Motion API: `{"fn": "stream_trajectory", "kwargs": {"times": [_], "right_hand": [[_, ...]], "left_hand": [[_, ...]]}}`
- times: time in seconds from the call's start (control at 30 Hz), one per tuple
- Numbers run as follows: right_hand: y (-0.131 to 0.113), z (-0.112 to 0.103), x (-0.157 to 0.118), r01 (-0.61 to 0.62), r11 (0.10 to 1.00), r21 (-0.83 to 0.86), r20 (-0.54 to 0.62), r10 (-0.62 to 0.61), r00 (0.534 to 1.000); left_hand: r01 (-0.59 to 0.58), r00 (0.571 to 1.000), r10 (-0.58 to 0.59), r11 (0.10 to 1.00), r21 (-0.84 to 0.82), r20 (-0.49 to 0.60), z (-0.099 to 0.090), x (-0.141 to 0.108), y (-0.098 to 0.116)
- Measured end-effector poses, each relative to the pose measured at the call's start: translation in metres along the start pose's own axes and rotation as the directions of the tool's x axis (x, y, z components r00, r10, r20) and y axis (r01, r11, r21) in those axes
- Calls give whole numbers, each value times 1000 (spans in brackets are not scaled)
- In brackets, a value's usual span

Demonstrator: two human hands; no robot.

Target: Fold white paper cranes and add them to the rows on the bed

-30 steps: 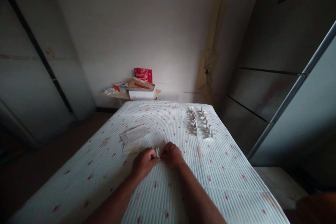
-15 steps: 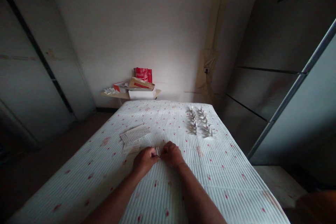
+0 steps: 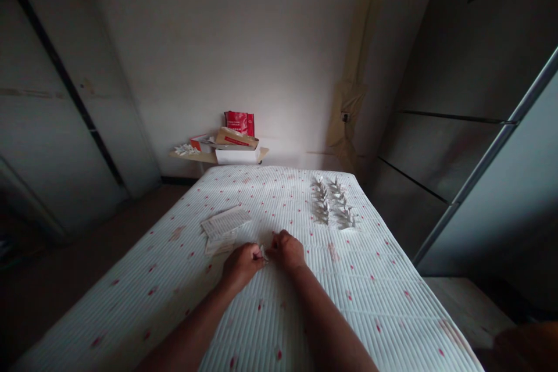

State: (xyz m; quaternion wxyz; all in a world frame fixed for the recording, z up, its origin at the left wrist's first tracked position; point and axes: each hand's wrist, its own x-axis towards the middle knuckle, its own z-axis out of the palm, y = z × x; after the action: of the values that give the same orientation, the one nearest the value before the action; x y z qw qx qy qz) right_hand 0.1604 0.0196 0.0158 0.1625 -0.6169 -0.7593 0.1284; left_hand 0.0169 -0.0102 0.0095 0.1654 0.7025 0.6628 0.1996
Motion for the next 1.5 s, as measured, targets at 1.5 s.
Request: {"fn": "stream_trajectory", "kwargs": {"times": [1.5], "right_hand": [[7,-1,-27,186,867,462,-55,-181,982]], "left_hand": [[-243,969,225,946,-213,-104,5,-15,-16]]}}
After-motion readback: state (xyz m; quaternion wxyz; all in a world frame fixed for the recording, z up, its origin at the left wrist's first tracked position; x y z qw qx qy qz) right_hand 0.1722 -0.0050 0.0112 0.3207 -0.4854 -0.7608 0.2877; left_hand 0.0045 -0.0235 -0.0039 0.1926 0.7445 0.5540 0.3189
